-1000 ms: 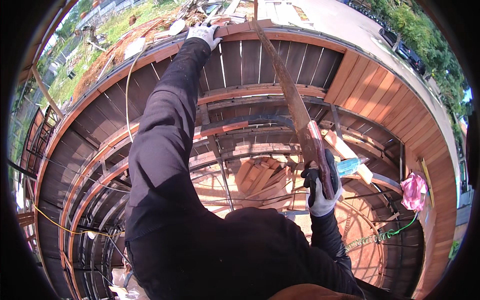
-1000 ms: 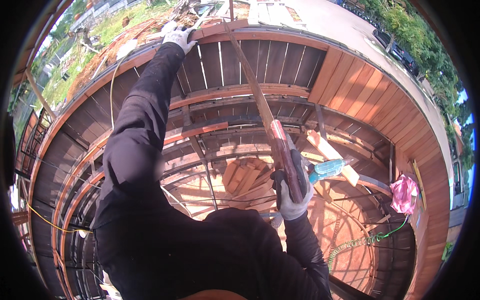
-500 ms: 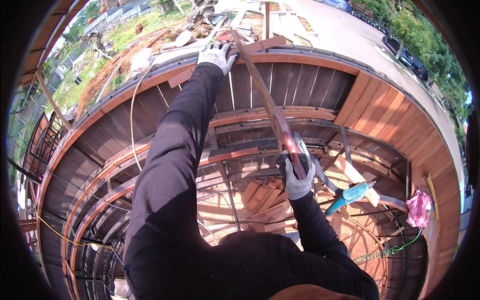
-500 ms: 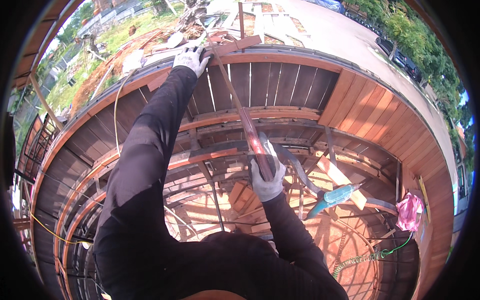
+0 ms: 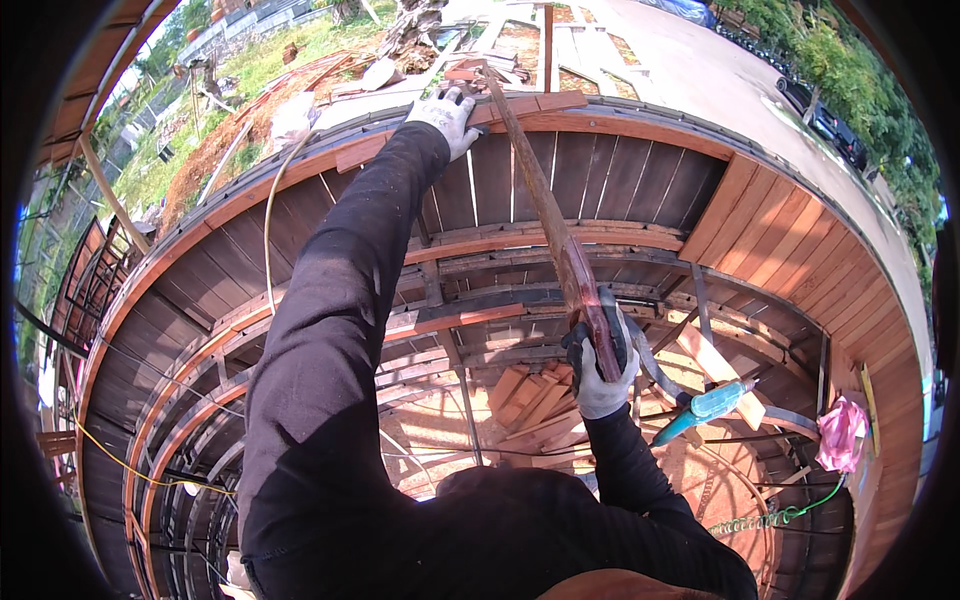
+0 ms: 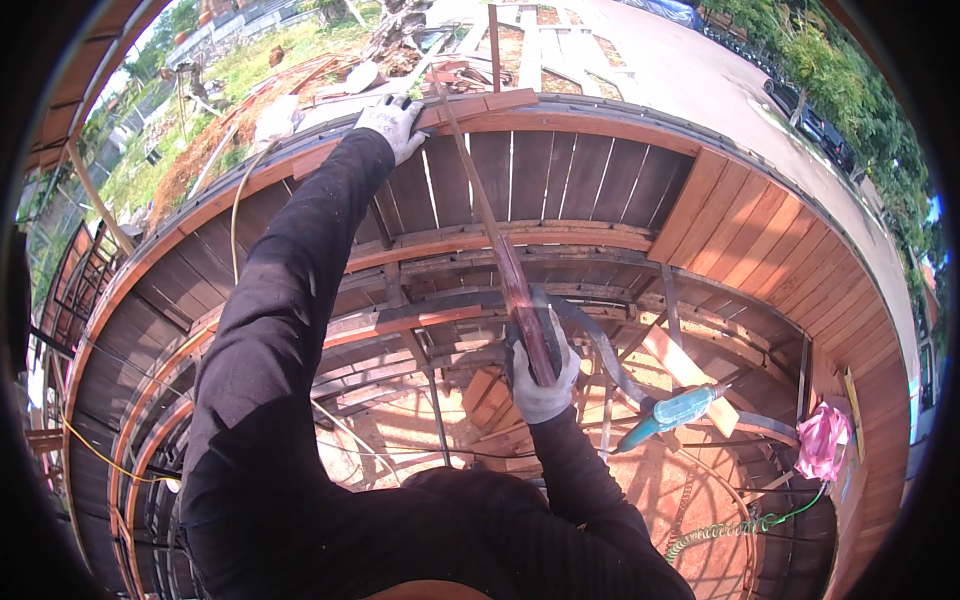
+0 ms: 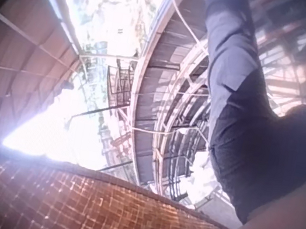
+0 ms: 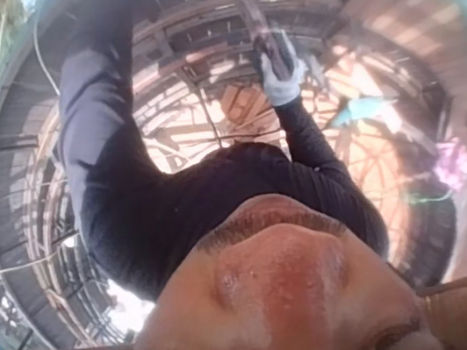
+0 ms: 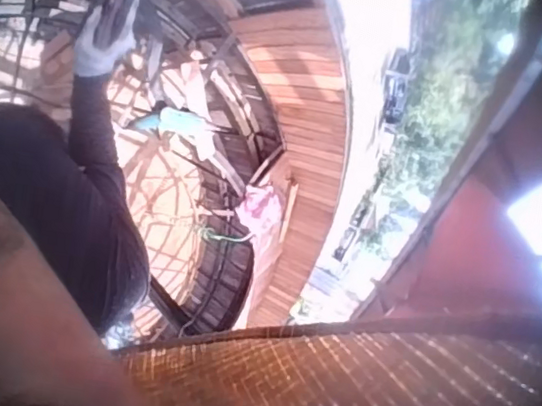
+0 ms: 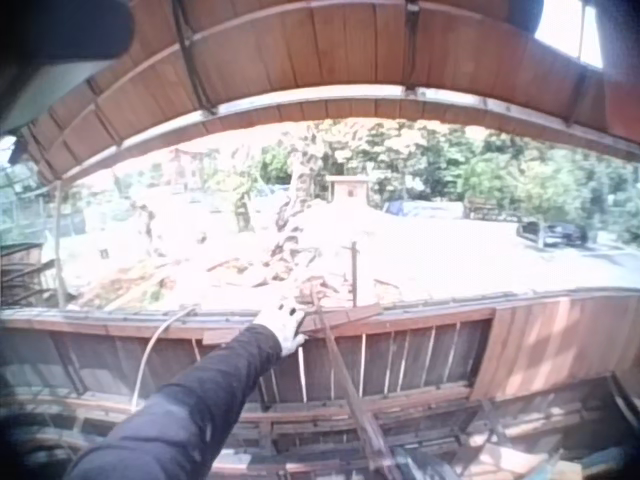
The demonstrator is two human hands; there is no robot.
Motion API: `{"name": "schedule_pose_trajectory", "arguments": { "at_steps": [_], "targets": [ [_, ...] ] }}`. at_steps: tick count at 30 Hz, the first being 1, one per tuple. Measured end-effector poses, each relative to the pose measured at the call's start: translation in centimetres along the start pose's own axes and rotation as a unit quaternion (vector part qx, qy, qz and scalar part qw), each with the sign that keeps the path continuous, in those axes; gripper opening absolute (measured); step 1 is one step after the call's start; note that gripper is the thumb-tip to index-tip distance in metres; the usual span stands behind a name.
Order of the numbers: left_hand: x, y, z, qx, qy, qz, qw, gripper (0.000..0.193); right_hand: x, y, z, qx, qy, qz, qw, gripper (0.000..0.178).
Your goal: The person installs curved wooden planks onto a circular roof framework. They position each plank, then use a corded drill to fasten it to the underlying structure, repeating this sequence around the roof.
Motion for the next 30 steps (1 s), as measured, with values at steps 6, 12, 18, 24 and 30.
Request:
{"name": "schedule_pose_trajectory", "arguments": {
  "at_steps": [6, 12, 18, 24, 30],
  "targets": [
    [0.6, 0.1, 1.1, 0.021, 0.005, -0.009, 1.000, 0.064, 0.1, 0.4, -1.4, -0.027, 0.084, 0.016, 0.996, 0.049],
    [1.9, 0.0, 0.6, 0.001, -0.017, -0.007, 1.000, 0.064, -0.3, -0.3, 0.8, 0.134, -0.116, -0.041, 0.983, 0.060],
    [2.2, -0.2, 0.4, -0.017, -0.016, -0.051, 0.998, 0.064, 0.7, -0.1, -2.0, 0.018, 0.014, 0.032, 0.999, 0.052],
    [2.0, 0.5, 0.1, -0.038, -0.006, -0.020, 0.999, 0.059, 3.1, -1.5, -2.0, 0.131, -0.054, -0.024, 0.990, 0.048],
    [3.3, 0.8, 1.2, -0.065, 0.096, -0.043, 0.992, 0.052, 2.8, -2.9, 0.0, 0.153, -0.015, -0.041, 0.987, 0.051]
  ]
}}
Point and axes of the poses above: each hand's wrist, its own x-axis towards the middle knuckle, its own y-axis out of the back of the hand, z = x × y, the point moved 5 cm from there along x, towards the middle knuckle, and after that the axes turned 7 degrees about x, right-handed, at the moved point
